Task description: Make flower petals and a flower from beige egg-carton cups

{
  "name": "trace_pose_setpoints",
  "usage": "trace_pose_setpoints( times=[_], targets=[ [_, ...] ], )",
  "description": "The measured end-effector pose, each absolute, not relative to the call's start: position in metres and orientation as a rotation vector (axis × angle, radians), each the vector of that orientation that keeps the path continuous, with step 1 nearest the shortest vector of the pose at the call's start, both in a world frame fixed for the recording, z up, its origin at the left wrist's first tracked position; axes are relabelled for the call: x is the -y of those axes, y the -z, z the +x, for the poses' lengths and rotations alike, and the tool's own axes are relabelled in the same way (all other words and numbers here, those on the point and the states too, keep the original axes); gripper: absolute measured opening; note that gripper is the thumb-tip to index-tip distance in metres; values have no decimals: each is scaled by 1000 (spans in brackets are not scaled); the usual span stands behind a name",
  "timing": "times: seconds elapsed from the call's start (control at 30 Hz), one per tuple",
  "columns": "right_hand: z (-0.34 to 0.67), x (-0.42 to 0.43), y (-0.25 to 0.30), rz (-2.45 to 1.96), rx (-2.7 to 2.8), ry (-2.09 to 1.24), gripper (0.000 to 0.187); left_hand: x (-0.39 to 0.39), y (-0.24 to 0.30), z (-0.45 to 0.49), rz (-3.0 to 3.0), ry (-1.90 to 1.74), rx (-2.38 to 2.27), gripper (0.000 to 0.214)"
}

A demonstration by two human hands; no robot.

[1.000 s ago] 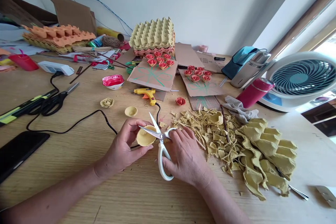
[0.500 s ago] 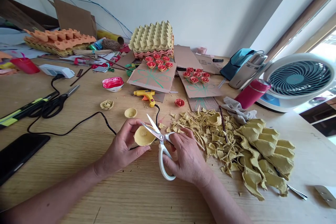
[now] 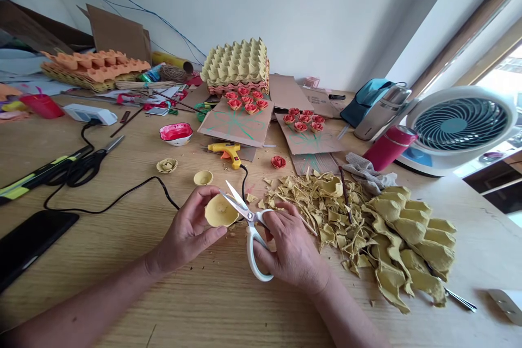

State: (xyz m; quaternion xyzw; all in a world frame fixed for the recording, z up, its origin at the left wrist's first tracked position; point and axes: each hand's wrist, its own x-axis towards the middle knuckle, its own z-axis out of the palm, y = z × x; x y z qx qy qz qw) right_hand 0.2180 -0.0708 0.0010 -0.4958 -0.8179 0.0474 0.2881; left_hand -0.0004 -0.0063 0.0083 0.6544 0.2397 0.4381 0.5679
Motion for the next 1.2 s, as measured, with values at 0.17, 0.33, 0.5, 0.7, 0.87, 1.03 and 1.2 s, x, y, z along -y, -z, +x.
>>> trace_pose_setpoints(
  times=[0.17,0.33,0.5,0.7,0.87,1.03,1.2],
  targets=[
    [218,70,-1,-1365,2181,-121,18,5,-8,0,1522,-1025,-574,37],
    [216,70,-4,-1462,2163,-110,14,4,-8,1,1568,-937,-555,37],
    [216,71,-7,-1484,2167,-117,14,4,-6,0,1589,-902,-544,38],
    [217,72,-8,-1455,2188,-143,15,3,-6,-2,1602,-888,-525,37],
    [216,72,-7,-1416,2166,-143,20,3,-9,-3,1600,-903,-527,36],
    [218,73,-8,-1395,2172,-143,21,3,-12,-4,1578,-910,-517,36],
    [220,73,-8,-1363,2182,-151,24,2,-10,-4,1489,-929,-509,38]
  ],
)
